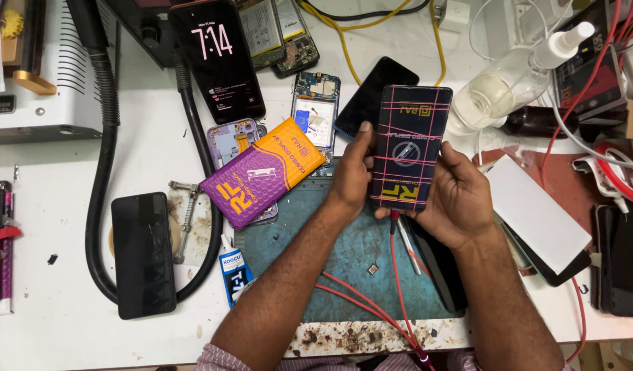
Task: The person wraps rubber bands around a mobile phone to secure a replacement screen, connects a charging cable to the device, and powers it on.
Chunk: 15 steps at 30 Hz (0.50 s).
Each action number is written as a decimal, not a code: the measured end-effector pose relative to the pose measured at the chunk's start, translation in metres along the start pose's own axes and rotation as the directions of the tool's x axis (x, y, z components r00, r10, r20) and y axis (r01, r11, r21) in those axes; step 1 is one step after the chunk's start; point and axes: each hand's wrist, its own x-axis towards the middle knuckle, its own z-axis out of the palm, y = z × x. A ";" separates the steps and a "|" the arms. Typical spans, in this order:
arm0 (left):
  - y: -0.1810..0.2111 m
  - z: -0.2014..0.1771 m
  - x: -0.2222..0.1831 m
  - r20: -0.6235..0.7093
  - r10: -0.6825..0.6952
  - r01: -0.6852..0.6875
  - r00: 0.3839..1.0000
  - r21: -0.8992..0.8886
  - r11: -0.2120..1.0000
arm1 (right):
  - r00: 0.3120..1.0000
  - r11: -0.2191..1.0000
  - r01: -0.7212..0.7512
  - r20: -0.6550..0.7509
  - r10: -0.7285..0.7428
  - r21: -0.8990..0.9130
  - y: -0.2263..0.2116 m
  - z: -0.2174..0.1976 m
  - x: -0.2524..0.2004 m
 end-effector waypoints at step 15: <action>0.004 0.006 -0.007 0.065 0.086 -0.092 0.994 0.108 0.990 | 0.997 0.995 0.058 -0.050 -0.063 -0.084 0.005 -0.001 0.000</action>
